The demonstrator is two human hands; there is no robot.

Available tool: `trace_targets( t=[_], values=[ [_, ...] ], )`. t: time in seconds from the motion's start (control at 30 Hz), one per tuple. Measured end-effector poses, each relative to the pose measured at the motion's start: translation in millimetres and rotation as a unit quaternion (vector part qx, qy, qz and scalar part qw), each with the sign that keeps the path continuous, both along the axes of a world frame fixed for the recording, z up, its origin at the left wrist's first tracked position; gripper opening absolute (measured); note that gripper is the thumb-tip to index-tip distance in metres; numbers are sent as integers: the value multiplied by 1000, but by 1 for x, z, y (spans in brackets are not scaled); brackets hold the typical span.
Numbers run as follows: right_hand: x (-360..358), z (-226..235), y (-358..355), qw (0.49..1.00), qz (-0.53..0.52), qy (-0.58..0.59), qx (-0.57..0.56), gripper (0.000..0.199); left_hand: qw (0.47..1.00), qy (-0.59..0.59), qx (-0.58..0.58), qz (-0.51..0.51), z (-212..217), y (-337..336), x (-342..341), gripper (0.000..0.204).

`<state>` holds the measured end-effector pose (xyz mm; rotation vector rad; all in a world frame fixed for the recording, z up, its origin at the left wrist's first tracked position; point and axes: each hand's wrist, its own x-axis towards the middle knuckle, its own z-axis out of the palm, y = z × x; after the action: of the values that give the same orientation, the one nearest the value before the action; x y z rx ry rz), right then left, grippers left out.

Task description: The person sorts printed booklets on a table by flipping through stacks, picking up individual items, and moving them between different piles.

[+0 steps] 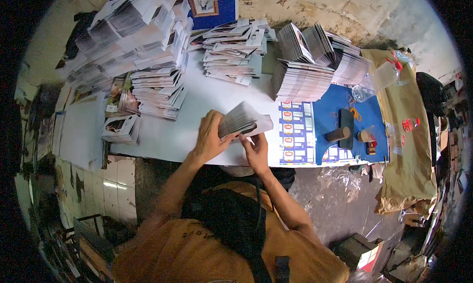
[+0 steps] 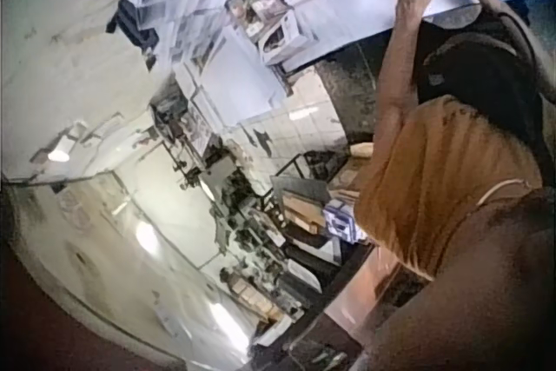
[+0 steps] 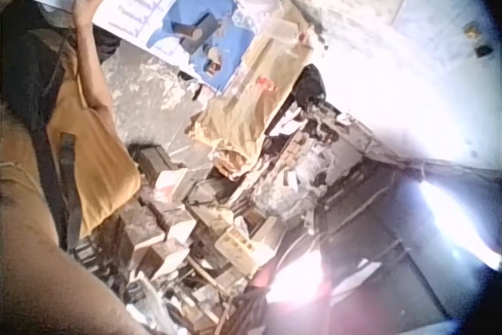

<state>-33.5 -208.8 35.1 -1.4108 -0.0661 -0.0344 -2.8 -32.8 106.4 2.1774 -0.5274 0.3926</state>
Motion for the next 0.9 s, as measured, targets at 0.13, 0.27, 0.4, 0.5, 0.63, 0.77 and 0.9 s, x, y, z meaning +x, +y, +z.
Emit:
trace_targets(
  t=[0.13, 0.27, 0.4, 0.5, 0.63, 0.77, 0.9],
  values=[
    [7, 26, -25, 994, -106, -15, -22, 78, 974, 7, 228, 0, 24, 10, 4, 53],
    [1, 100, -32, 910, -178, -252, -278, 86, 952, 63, 300, -6, 12, 12, 10, 57],
    [-7, 110, -15, 807, -18, -330, -489, 99, 954, 71, 292, 3, 17, 12, 7, 57],
    [-1, 87, -13, 765, 134, -249, -579, 109, 954, 26, 299, 15, 7, 14, 7, 47],
    [2, 77, -28, 910, 16, -195, -366, 112, 962, 39, 269, 10, 3, 25, 7, 46],
    [18, 30, -26, 992, 111, -48, -46, 92, 991, 134, -18, -3, 13, 23, -2, 43],
    [23, 58, -6, 993, 105, -43, -17, 42, 942, 115, -315, -7, -16, 9, -6, 43]
  ],
)
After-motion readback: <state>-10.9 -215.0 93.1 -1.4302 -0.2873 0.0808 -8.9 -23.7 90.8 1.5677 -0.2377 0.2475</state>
